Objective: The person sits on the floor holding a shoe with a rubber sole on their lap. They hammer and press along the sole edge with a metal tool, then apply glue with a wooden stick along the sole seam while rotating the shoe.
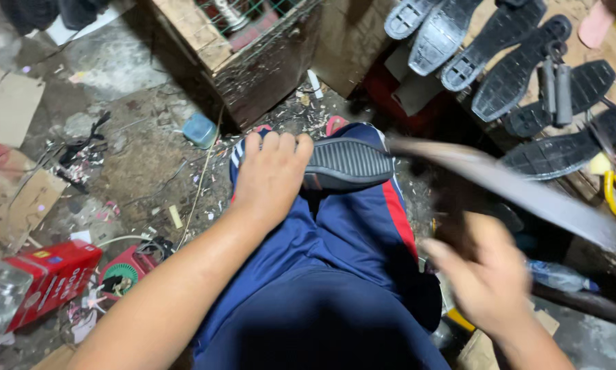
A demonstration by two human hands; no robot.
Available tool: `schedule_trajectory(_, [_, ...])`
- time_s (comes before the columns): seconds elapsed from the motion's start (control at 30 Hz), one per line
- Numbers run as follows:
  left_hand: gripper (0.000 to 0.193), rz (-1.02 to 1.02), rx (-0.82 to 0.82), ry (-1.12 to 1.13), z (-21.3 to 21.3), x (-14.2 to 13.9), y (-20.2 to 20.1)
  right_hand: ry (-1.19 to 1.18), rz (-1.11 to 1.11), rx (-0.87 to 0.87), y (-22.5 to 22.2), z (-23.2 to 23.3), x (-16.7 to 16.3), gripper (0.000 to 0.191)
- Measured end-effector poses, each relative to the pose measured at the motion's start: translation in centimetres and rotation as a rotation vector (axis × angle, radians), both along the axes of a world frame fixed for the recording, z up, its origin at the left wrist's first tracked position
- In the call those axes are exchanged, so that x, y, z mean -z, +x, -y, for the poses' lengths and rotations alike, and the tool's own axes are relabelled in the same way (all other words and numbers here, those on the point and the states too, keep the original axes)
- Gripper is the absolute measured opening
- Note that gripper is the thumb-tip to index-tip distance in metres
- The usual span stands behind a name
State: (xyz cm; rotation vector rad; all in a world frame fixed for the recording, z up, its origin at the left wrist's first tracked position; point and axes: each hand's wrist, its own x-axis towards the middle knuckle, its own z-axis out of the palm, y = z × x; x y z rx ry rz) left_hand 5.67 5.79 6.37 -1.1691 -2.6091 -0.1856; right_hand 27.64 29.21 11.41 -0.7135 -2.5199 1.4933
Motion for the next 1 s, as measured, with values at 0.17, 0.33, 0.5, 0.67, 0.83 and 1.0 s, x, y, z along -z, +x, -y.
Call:
schedule_trajectory(0.17, [0.026,0.016,0.009,-0.090,0.0,-0.3,-0.2,0.720,-0.400,-0.151,0.2,-0.3,5.6,0.014])
schedule_trajectory(0.33, [0.030,-0.028,0.016,-0.052,-0.2,-0.5,0.1,0.222,0.264,0.045,1.7,-2.9,4.0,0.030])
schedule_trajectory(0.5, [0.030,-0.069,0.000,-0.050,-0.4,-0.4,0.5,0.486,-0.393,0.088,0.6,-2.0,3.5,0.006])
schedule_trajectory(0.67, [0.028,-0.089,-0.007,-0.068,-0.6,-0.4,1.1,-0.317,0.319,0.219,-1.2,-2.2,4.4,0.022])
schedule_trajectory(0.83, [0.029,-0.094,-0.038,-0.074,-0.7,-0.5,1.5,-0.255,-0.599,0.319,-0.5,-1.3,2.4,0.027])
schedule_trajectory(1.0, [0.029,-0.166,-0.043,-0.159,-0.9,-0.3,1.4,0.245,0.295,0.119,-2.2,-0.7,3.8,0.034])
